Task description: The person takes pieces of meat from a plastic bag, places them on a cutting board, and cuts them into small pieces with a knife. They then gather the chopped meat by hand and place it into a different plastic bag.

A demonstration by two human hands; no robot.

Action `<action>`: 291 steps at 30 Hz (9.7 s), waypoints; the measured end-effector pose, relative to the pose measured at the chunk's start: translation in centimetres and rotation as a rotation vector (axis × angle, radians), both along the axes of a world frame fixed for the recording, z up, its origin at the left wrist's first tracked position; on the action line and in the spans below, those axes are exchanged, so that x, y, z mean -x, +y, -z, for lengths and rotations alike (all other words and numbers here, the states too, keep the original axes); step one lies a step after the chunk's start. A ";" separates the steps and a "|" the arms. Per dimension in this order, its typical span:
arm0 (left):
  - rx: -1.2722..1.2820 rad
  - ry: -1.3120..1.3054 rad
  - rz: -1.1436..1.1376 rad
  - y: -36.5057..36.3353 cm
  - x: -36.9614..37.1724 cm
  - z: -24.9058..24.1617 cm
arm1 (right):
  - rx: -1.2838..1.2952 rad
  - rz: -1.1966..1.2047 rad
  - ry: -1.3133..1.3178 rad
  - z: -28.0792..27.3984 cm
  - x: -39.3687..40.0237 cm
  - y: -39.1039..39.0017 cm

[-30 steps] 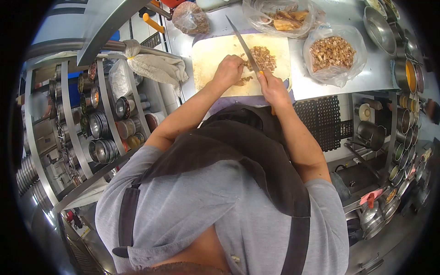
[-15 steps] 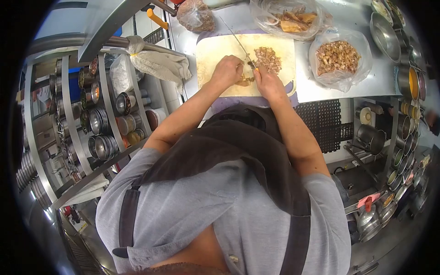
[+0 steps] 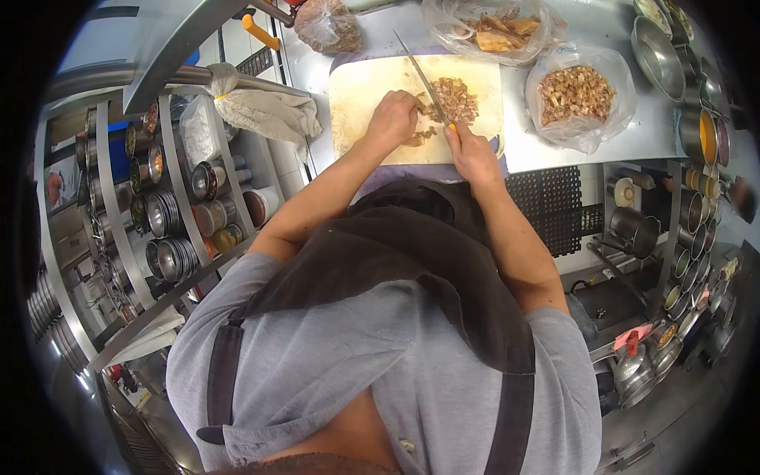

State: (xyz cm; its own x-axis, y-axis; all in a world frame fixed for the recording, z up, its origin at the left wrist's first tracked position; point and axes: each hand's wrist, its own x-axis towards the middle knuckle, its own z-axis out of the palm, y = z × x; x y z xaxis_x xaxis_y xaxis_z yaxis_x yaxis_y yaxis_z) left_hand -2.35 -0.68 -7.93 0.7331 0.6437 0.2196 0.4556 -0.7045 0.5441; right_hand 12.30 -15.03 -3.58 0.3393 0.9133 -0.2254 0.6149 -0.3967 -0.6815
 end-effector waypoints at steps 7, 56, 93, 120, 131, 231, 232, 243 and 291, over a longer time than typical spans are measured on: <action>0.004 0.048 -0.098 0.5 1.5 -1.0 | -0.087 0.012 0.058 -3.8 1.0 1.7; 0.083 0.037 0.094 -0.4 1.2 -1.0 | -0.140 0.036 0.066 -3.3 1.0 1.4; 0.052 0.012 -0.060 -4.5 4.5 -2.3 | -0.181 -0.009 0.087 -3.4 3.2 -1.2; -0.003 -0.059 -0.016 -4.1 4.5 -1.2 | -0.045 -0.082 0.023 0.9 3.0 -0.9; -0.009 -0.073 -0.016 -3.8 4.4 -0.4 | 0.127 -0.202 0.037 -1.3 2.3 -3.2; -0.018 -0.150 0.181 -5.2 2.2 -2.0 | 0.014 0.282 0.813 -4.5 -0.8 -5.9; -0.028 -0.135 0.135 -4.9 2.6 -1.7 | 0.033 0.301 0.714 -4.5 -1.2 -6.9; -0.145 0.113 0.225 -5.2 -1.5 0.2 | 0.092 0.178 -0.261 -2.5 -2.0 -11.3; -0.245 -0.213 -0.130 -5.0 -1.7 -1.0 | 0.175 0.269 0.399 -0.4 3.4 -11.4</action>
State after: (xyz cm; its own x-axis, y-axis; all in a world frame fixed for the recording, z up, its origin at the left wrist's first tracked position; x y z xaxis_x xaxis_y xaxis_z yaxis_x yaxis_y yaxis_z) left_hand -0.62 -5.64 -6.96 0.5691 0.6381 0.5185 0.4445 -0.7693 0.4589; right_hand 8.88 -26.40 -3.22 0.4139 0.7424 -0.5268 0.1811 -0.6343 -0.7516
